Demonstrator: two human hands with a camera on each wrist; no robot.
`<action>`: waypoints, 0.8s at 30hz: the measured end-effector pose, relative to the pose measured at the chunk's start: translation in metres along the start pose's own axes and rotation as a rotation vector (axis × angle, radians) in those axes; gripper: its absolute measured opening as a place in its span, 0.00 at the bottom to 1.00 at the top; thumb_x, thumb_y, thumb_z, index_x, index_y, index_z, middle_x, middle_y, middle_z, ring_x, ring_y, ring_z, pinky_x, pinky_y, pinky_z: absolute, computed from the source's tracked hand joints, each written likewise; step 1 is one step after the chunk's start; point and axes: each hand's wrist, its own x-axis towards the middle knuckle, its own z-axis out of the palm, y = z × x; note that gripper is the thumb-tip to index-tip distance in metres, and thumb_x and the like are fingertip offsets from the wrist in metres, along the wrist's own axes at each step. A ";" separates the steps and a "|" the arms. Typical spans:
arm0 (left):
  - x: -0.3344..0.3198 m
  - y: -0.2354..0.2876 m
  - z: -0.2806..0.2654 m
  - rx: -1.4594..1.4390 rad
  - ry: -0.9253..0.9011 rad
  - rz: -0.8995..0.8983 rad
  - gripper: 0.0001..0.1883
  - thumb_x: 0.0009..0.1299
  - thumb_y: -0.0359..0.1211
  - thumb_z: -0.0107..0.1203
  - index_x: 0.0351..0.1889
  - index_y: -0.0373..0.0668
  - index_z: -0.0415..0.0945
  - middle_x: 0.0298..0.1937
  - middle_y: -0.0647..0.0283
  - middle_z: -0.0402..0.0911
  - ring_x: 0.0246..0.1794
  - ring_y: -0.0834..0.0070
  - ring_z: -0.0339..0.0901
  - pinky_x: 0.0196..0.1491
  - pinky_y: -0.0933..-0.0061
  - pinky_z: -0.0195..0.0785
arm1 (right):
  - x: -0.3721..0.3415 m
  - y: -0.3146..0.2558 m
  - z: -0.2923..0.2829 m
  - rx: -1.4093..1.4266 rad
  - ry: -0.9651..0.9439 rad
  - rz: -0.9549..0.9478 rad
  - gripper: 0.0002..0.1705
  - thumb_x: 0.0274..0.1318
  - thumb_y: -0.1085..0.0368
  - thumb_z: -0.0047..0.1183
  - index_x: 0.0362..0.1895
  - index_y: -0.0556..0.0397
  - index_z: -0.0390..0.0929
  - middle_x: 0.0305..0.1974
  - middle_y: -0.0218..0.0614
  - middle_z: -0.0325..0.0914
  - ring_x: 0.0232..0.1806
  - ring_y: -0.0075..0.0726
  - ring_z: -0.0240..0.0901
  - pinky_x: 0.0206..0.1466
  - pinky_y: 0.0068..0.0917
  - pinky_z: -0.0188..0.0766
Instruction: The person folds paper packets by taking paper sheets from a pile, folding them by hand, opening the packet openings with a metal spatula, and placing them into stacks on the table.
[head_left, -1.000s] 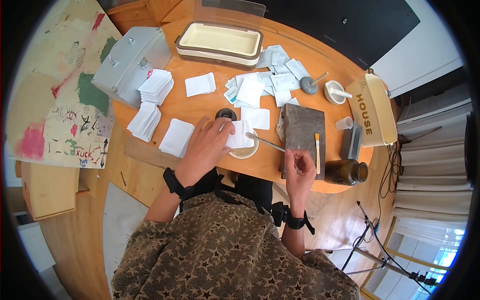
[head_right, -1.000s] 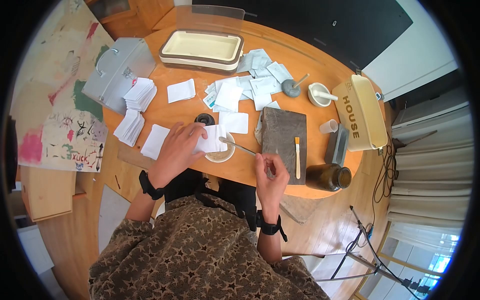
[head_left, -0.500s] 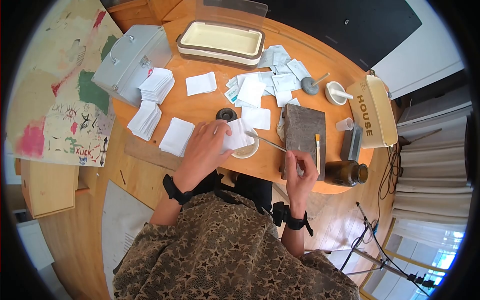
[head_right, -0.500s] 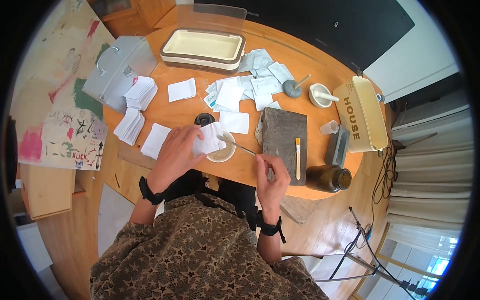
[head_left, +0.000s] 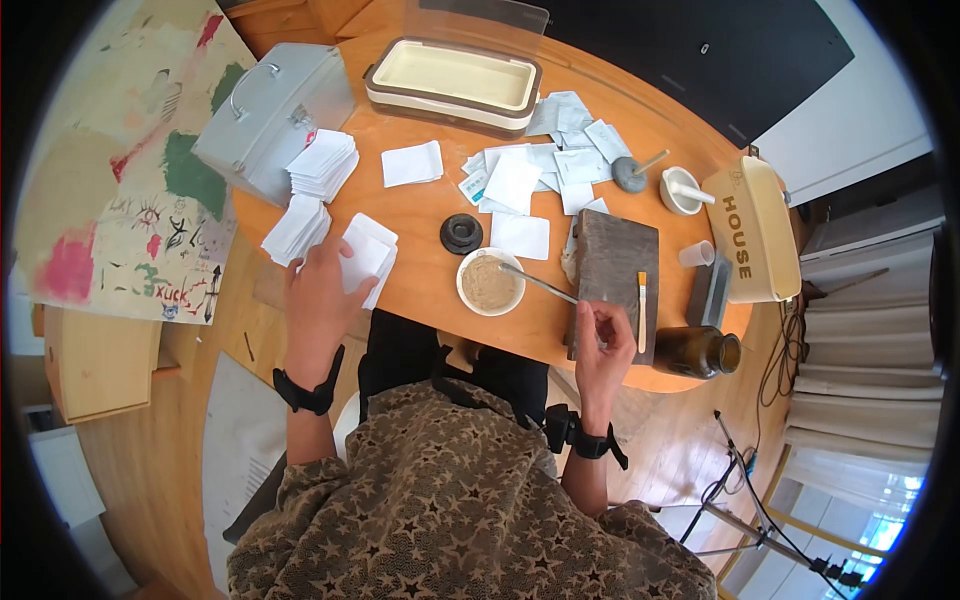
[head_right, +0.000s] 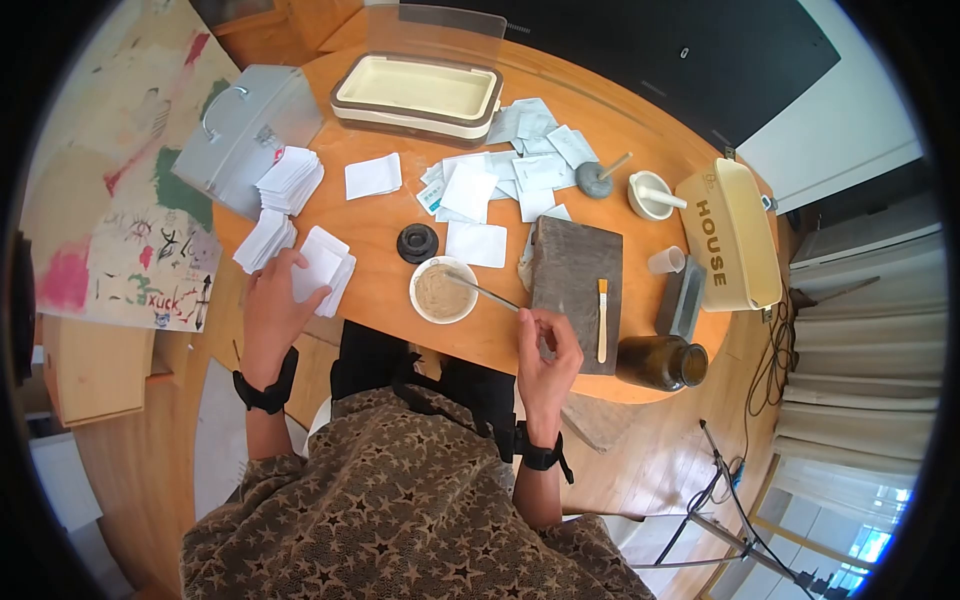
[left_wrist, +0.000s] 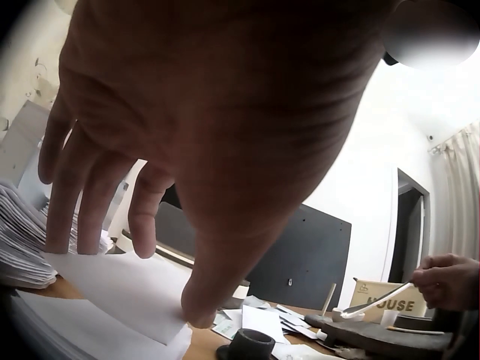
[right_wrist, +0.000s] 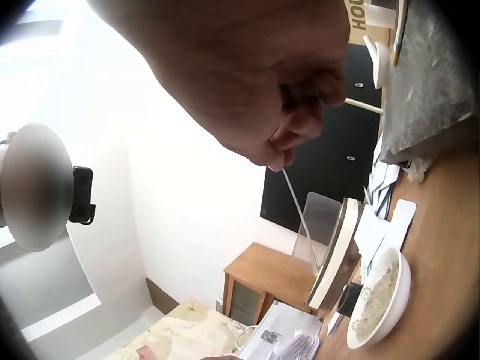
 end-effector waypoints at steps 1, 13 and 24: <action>-0.001 -0.003 0.000 0.001 0.000 -0.001 0.24 0.60 0.37 0.73 0.48 0.46 0.70 0.46 0.54 0.81 0.49 0.51 0.79 0.59 0.54 0.66 | 0.000 0.000 0.001 0.000 -0.003 0.004 0.08 0.66 0.66 0.63 0.37 0.59 0.82 0.26 0.29 0.75 0.29 0.19 0.66 0.34 0.21 0.65; -0.015 -0.010 0.012 0.019 -0.052 -0.017 0.21 0.59 0.39 0.73 0.43 0.45 0.73 0.42 0.59 0.80 0.48 0.57 0.80 0.60 0.53 0.64 | 0.002 0.008 0.004 -0.100 -0.051 0.003 0.09 0.67 0.65 0.62 0.36 0.58 0.80 0.25 0.22 0.71 0.28 0.13 0.60 0.31 0.16 0.57; -0.023 -0.022 0.017 0.065 -0.078 0.044 0.06 0.64 0.33 0.67 0.36 0.45 0.81 0.36 0.59 0.79 0.45 0.58 0.78 0.53 0.56 0.68 | 0.003 0.010 0.009 -0.152 -0.035 0.002 0.08 0.65 0.68 0.62 0.35 0.59 0.80 0.24 0.32 0.73 0.26 0.23 0.64 0.30 0.24 0.64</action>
